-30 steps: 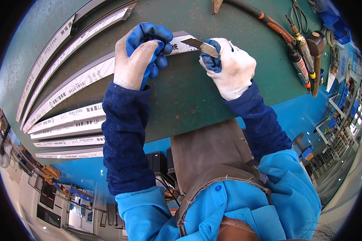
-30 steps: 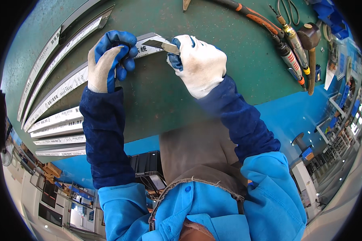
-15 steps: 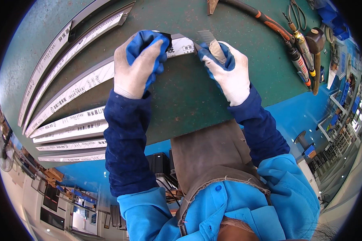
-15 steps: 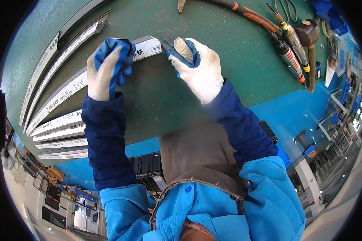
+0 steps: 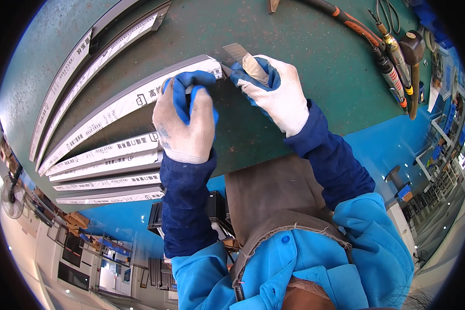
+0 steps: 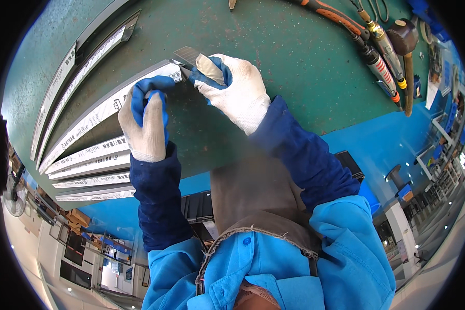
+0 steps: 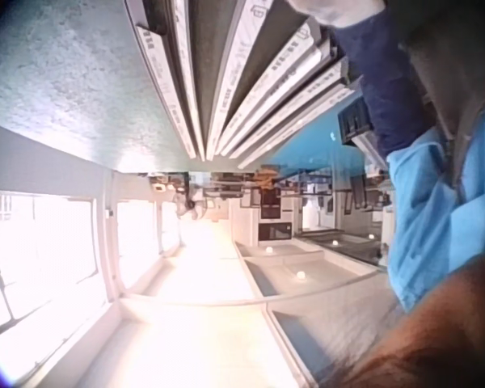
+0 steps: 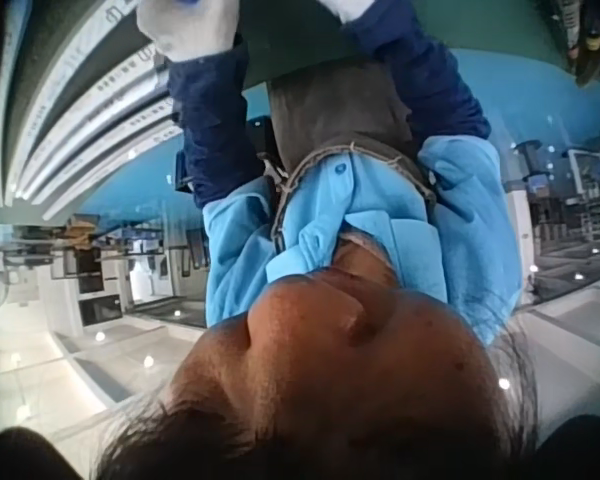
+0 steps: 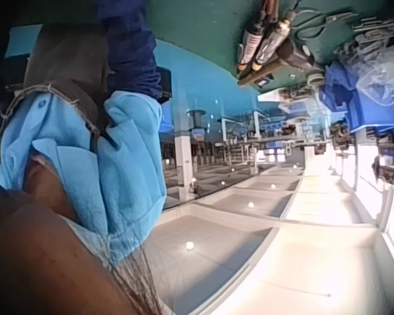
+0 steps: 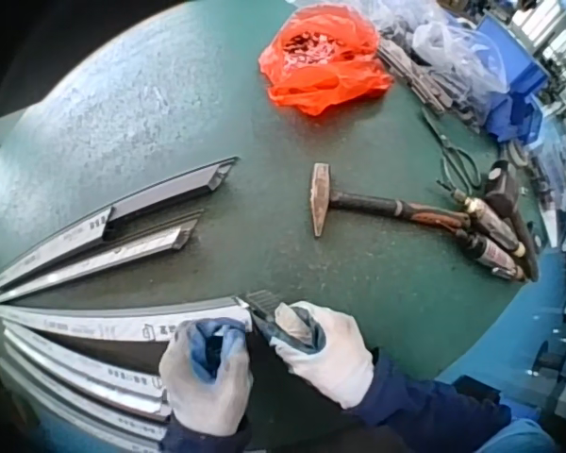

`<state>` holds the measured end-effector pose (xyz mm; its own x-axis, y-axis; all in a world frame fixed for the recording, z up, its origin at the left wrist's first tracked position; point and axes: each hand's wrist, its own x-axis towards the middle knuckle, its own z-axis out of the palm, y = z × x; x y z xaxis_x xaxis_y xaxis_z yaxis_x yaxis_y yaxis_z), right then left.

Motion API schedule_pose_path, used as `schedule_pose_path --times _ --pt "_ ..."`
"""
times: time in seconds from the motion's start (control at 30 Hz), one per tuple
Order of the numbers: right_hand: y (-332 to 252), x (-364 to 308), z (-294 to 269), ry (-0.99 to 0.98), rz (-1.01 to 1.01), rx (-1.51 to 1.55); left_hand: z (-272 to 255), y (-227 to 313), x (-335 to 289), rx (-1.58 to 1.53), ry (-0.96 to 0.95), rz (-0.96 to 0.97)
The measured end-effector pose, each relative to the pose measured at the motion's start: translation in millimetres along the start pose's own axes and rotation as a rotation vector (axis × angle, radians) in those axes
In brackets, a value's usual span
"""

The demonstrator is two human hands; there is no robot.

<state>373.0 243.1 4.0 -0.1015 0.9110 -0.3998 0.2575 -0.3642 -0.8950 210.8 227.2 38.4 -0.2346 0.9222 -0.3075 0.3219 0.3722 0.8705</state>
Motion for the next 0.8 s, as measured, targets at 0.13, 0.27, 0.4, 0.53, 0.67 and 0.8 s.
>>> schedule_pose_path --times 0.13,0.27,0.4,0.53,0.67,0.8 --pt "-0.6 -1.7 1.2 0.009 0.017 -0.072 23.0 2.4 -1.1 0.166 0.161 0.085" --pt "1.1 -0.5 2.4 0.023 0.011 -0.090 30.9 6.4 -2.0 0.332 0.213 0.117" --pt "4.6 1.5 1.9 0.024 -0.003 -0.074 31.3 3.0 -0.7 0.433 0.204 0.124" --pt "7.4 2.0 1.0 0.004 -0.012 -0.046 28.8 -7.0 0.5 0.405 0.178 0.141" --pt "4.4 2.0 0.6 -0.011 0.025 -0.024 28.2 -6.9 -4.8 0.225 0.174 0.054" --pt "0.9 2.4 0.8 -0.015 0.069 0.006 25.1 -2.4 -6.1 0.163 0.141 -0.072"
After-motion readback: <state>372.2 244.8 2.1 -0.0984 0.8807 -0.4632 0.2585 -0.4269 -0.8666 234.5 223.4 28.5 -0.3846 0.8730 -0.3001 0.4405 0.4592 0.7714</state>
